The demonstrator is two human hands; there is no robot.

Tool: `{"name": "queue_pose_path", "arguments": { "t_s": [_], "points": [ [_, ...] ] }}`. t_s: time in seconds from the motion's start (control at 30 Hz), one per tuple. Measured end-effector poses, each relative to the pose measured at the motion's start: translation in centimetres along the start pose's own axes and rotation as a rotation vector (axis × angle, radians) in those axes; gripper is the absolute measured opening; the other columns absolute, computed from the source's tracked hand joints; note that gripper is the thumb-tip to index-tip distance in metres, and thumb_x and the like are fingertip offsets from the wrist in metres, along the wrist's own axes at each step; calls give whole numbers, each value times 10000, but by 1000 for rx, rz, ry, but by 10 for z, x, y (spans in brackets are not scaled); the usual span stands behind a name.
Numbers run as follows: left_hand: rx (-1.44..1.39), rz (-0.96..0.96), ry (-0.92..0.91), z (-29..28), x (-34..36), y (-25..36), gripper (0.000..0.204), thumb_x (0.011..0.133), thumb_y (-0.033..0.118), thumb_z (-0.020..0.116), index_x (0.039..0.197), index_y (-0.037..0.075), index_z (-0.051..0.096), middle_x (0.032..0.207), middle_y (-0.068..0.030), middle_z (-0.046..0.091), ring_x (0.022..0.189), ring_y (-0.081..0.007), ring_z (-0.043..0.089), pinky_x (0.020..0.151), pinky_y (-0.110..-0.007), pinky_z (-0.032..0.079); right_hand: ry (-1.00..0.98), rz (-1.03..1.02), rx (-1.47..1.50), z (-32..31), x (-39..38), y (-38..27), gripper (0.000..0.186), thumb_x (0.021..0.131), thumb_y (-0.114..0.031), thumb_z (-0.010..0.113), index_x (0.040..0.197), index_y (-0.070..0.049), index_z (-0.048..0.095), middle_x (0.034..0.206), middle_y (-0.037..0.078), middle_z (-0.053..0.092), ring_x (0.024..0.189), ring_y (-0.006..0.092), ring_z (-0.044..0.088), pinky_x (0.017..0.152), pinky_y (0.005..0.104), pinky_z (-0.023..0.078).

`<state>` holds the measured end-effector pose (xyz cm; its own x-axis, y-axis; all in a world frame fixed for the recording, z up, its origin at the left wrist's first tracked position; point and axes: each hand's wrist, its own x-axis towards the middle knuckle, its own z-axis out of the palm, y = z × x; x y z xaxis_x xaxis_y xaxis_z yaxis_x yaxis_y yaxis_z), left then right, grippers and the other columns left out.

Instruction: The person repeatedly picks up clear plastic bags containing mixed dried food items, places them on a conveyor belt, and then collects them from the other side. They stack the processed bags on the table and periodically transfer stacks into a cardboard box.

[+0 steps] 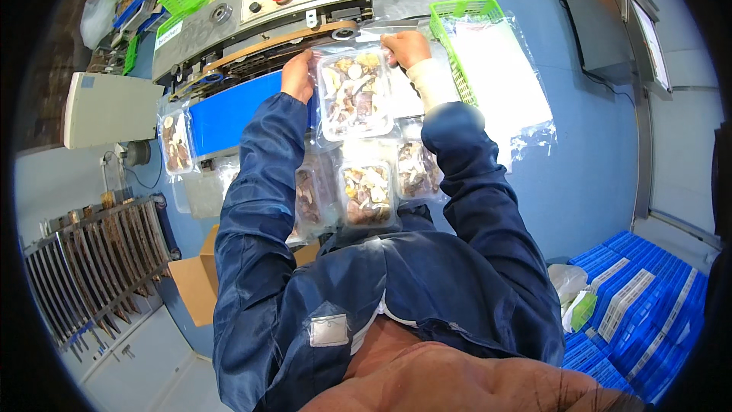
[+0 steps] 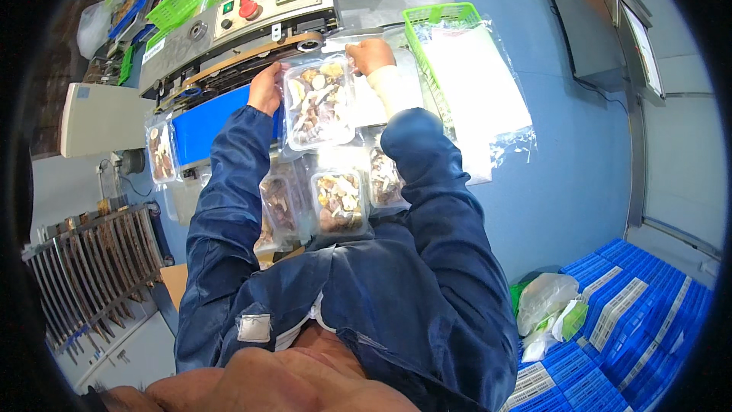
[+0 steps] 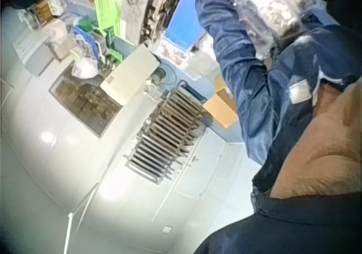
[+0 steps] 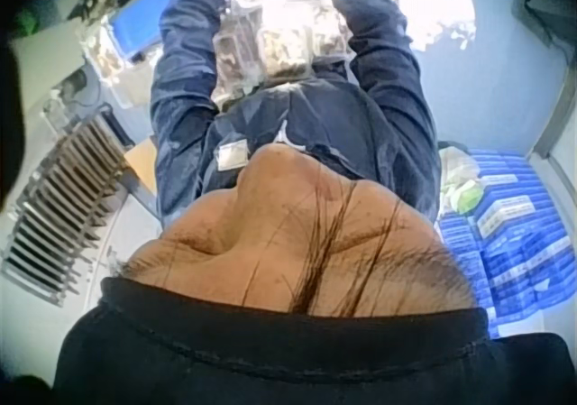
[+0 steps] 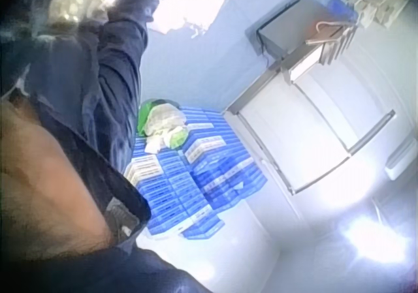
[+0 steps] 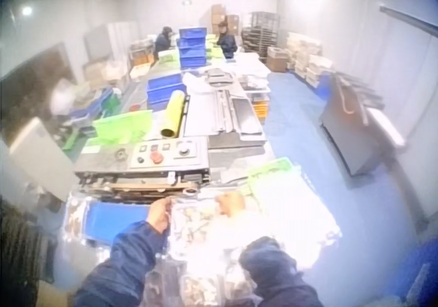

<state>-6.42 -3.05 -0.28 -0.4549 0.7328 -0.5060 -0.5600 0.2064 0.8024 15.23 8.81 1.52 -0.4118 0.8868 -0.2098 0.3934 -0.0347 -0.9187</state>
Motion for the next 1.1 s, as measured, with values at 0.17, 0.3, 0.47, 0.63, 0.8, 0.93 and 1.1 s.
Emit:
{"name": "queue_pose_path", "arguments": {
  "t_s": [0.17,0.3,0.47,0.63,0.8,0.93,1.1],
  "points": [
    [134,94,58,-12,-16,9,142,839,138,491,875,46,593,763,-16,589,657,-116,540,546,-238,414,-21,-24,-106,19,3,-4,343,793,-305,602,688,19,649,567,84,614,459,145,586,489,274,453],
    [122,279,155,-37,-33,7,226,812,81,545,1029,17,537,836,-23,564,669,-103,504,574,-235,405,64,-174,-232,31,-15,-2,322,782,-325,564,718,-26,666,702,171,631,671,303,625,670,381,481],
    [185,722,371,-55,-150,6,307,857,85,539,1144,1,468,1034,-81,526,854,-130,496,763,-264,417,-117,-194,16,-24,-125,14,219,868,-191,538,859,7,633,666,39,608,572,102,561,520,222,447],
    [375,525,151,-80,-255,-54,215,893,99,498,1089,13,506,939,-63,587,888,-133,541,767,-264,435,-209,102,-88,-26,-210,86,261,862,-240,545,877,7,628,705,89,621,636,167,593,573,269,469],
    [263,144,-28,-70,-252,-125,168,899,73,480,1052,41,541,971,-51,585,850,-135,568,732,-262,455,-115,26,-199,32,-210,143,315,818,-297,590,882,10,620,763,160,629,728,267,619,644,357,472],
    [415,157,70,-70,-234,-148,306,882,129,526,1164,23,476,1105,-81,543,1011,-158,518,878,-282,404,-159,-79,-32,28,-217,118,235,807,-220,605,826,13,582,736,132,609,654,229,593,607,321,457],
    [153,54,-24,-29,-232,-126,409,874,197,559,1227,25,445,1079,-80,572,1058,-150,498,873,-278,377,-297,18,439,-27,-239,69,111,878,-124,525,904,-33,582,768,1,613,660,52,537,579,182,443]
  ]
}}
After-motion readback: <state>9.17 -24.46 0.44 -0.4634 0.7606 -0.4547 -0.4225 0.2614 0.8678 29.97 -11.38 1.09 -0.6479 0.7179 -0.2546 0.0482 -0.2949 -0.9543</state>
